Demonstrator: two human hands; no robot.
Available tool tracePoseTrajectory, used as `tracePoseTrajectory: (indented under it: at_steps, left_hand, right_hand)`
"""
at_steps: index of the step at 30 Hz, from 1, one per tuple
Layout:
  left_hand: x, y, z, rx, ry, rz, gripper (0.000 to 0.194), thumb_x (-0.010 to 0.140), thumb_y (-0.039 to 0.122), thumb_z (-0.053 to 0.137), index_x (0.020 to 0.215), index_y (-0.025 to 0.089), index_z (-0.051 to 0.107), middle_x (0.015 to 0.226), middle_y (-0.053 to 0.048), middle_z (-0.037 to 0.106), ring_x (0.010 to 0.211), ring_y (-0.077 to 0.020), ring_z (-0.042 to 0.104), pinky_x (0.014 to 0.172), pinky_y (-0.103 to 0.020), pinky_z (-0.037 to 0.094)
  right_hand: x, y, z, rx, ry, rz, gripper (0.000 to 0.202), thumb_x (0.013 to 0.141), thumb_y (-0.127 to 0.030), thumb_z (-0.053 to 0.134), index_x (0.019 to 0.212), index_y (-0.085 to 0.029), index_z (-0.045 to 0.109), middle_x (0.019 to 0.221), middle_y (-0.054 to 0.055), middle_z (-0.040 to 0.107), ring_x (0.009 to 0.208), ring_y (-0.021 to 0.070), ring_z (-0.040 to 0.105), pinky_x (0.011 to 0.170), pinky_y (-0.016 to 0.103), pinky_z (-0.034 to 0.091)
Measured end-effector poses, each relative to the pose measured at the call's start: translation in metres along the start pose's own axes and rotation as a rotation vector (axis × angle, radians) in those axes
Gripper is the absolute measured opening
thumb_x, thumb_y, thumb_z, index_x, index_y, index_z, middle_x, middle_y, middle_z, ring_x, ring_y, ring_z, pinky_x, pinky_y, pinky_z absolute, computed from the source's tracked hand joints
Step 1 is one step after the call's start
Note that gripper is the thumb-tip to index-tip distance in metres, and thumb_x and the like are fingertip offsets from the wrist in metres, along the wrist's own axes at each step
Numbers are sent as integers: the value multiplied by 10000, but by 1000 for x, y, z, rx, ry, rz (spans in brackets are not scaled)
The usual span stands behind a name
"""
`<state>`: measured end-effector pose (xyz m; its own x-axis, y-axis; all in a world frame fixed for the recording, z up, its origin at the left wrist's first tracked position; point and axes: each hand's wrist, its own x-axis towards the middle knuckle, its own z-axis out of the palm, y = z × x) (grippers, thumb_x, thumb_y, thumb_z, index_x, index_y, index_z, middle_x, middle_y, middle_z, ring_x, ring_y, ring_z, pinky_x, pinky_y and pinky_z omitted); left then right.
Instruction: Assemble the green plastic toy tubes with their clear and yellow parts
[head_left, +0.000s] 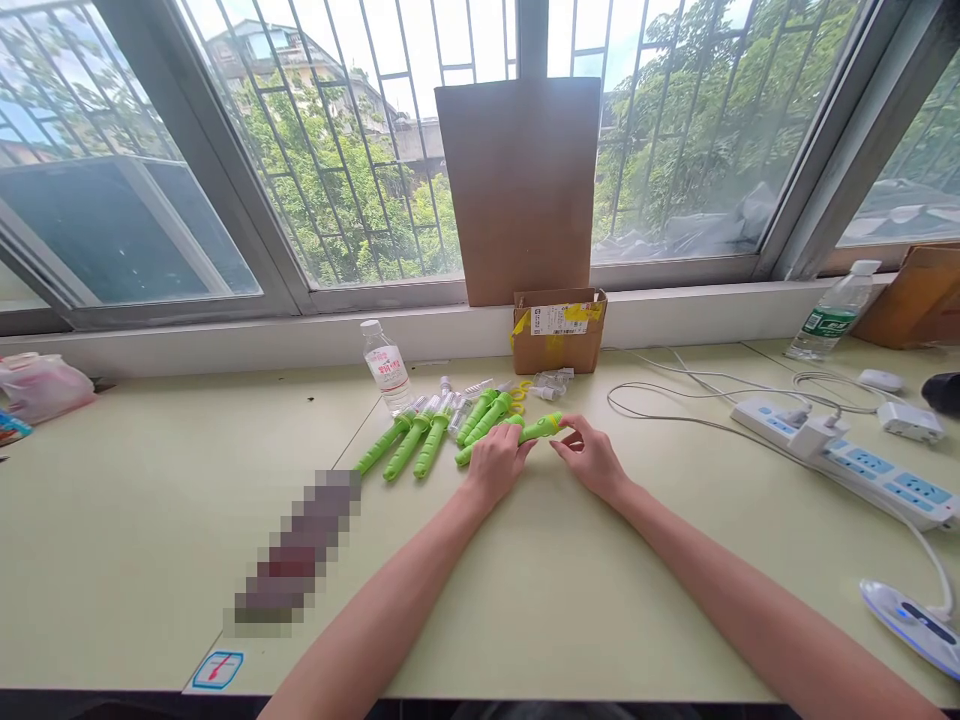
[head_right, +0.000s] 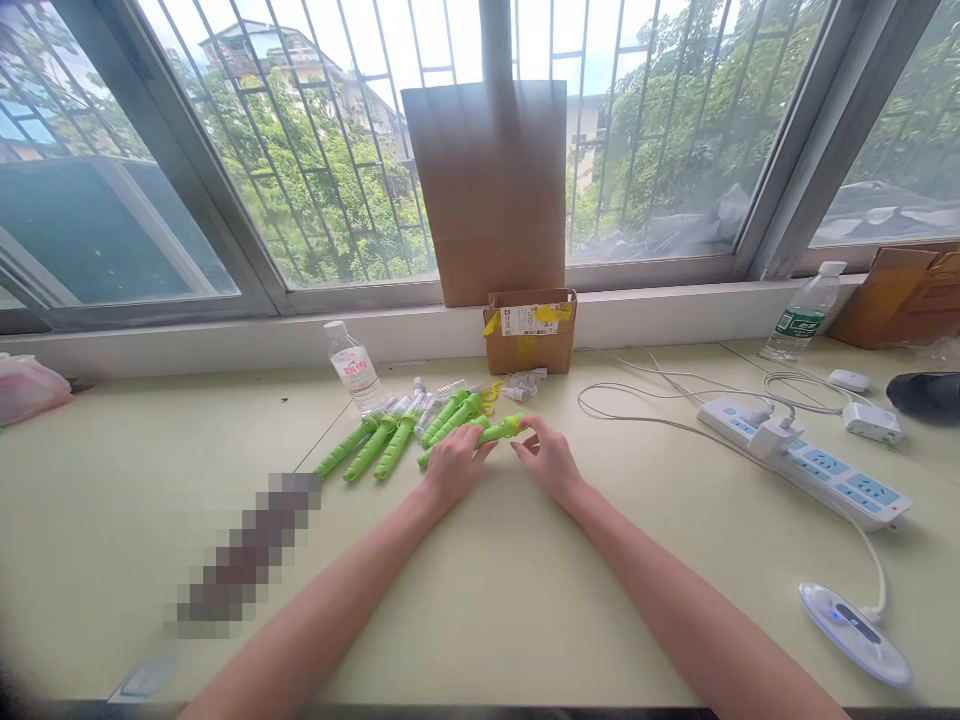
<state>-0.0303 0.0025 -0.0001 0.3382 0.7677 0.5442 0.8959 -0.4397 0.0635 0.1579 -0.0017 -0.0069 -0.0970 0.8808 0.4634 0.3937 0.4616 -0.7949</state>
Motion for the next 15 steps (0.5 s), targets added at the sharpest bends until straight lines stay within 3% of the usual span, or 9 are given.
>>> tracePoseTrajectory:
  at_steps: [8, 15]
  left_hand:
    - [0, -1, 1, -32, -23, -35, 280, 940, 422, 426, 890, 184, 564, 844, -52, 648, 800, -181, 615, 615, -259, 416]
    - [0, -2, 2, -40, -31, -30, 287, 939, 431, 419, 887, 186, 561, 836, -47, 649, 787, -183, 616, 614, -261, 418]
  right_hand:
    - [-1, 0, 1, 15, -2, -29, 286, 804, -322, 556, 1083, -263, 534, 1060, 35, 648, 709, 167, 677, 655, 356, 600]
    - [-1, -1, -1, 26, -8, -35, 314, 812, -304, 548, 1123, -264, 569, 1031, 32, 677, 714, 167, 684, 689, 360, 601]
